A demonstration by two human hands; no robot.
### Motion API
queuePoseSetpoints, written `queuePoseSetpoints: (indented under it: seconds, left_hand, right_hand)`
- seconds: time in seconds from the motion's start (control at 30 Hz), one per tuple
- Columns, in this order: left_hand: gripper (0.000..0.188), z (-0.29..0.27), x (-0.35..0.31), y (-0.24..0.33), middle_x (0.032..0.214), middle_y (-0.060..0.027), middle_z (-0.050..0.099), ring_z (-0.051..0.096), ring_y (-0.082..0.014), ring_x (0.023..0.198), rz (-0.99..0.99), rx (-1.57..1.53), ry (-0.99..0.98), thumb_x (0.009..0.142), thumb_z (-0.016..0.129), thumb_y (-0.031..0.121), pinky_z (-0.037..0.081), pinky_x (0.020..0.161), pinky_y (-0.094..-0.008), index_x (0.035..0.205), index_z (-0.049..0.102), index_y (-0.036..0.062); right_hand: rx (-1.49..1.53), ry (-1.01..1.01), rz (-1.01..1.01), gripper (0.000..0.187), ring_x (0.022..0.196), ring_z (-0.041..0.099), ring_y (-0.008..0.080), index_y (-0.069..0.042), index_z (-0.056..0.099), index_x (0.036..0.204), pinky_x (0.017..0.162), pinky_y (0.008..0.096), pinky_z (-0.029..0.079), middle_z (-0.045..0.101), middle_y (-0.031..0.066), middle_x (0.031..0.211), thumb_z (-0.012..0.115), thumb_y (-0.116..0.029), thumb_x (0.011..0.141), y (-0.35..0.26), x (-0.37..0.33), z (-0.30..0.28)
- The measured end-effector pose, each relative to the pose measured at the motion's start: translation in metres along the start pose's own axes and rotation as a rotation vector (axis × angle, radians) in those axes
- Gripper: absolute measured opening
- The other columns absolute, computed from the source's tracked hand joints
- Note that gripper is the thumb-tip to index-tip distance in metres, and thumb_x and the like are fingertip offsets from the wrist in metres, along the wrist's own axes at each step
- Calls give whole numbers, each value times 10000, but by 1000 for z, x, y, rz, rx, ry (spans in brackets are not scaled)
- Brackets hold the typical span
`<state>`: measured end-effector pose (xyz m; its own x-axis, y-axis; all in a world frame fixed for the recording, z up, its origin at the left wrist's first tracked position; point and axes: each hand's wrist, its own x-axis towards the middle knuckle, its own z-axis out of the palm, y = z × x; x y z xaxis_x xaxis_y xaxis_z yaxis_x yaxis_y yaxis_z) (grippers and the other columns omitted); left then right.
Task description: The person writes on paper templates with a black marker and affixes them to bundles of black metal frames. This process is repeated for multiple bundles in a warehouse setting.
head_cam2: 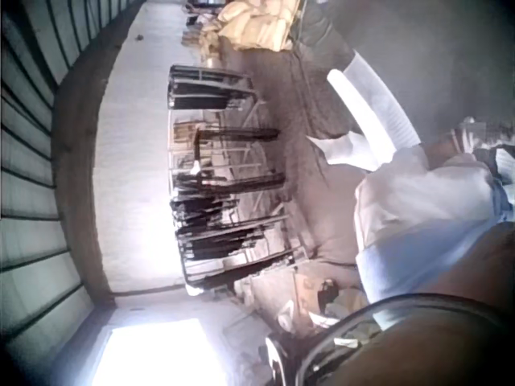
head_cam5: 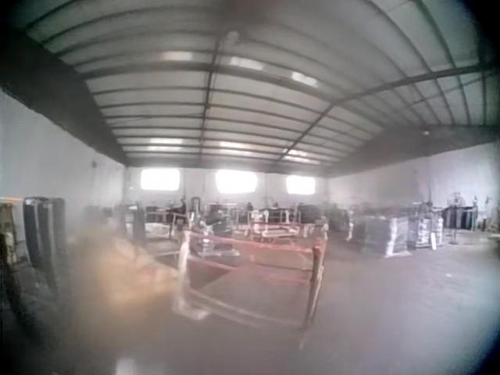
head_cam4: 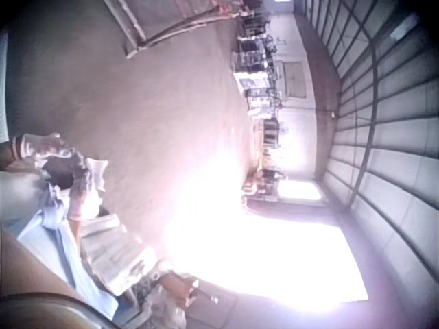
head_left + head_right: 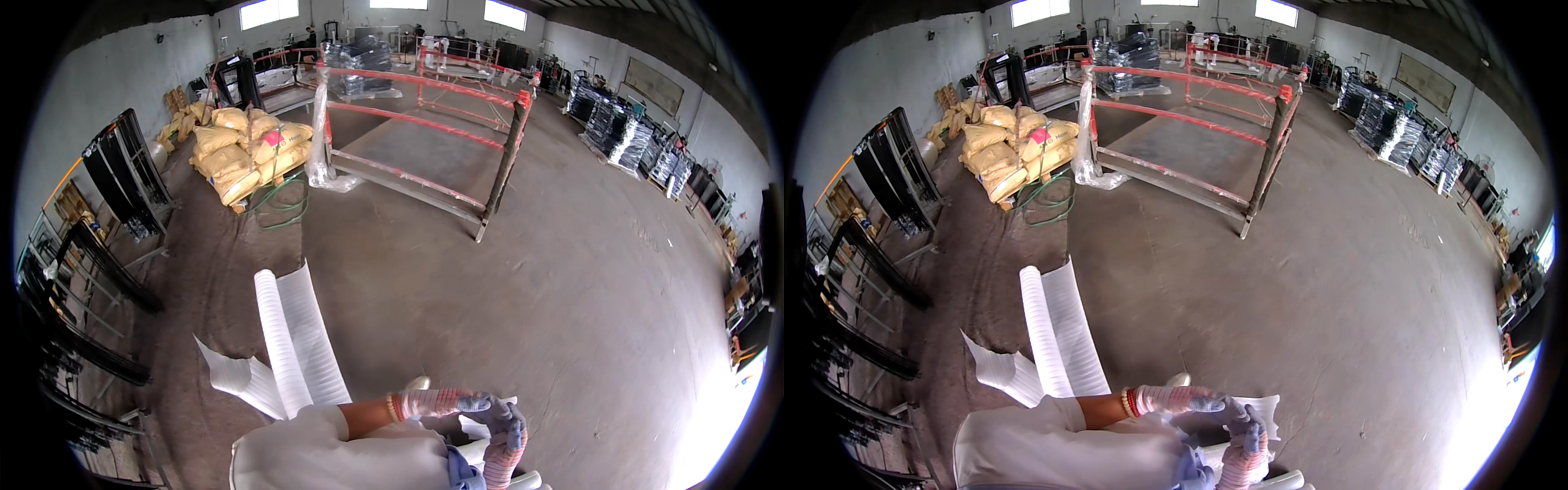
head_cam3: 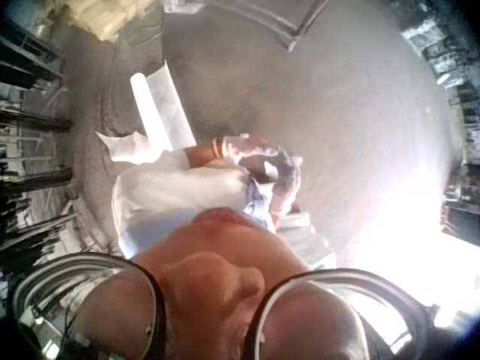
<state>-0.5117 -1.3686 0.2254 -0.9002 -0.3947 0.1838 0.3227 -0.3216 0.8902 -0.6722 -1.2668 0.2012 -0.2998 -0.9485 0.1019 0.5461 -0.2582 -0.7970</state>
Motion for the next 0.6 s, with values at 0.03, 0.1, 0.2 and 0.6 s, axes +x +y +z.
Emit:
queuePoseSetpoints:
  seconds: [0.03,0.1,0.2,0.6]
  left_hand:
    - [409,-14,15,1,1199,-68,456,408,-153,1114,15,-25,2,900,384,287,297,963,-291,1208,409,19]
    - [416,-45,46,7,1202,-71,454,408,-159,1118,52,-67,1,900,380,297,296,967,-297,1207,409,17]
    - [443,-90,93,30,1206,-84,453,410,-181,1130,136,-192,14,893,382,329,292,978,-328,1204,410,14]
    - [496,-219,291,133,1349,-109,262,214,-255,1257,486,-352,-14,896,317,337,128,1044,-387,1294,273,43]
  right_hand:
    - [22,-2,-9,378,958,532,277,-4,525,1048,851,438,418,544,144,1039,523,-299,812,0,20,-6]
    - [37,23,0,382,945,535,291,-22,502,1080,849,453,411,545,145,1036,508,-305,822,-5,65,-13]
    - [-89,5,-35,439,998,510,271,-11,436,1158,896,417,370,510,177,1102,436,-325,851,-23,142,-5]
    - [47,-14,-225,474,1107,414,241,10,337,1238,955,375,303,424,163,1202,368,-303,883,-53,432,52]
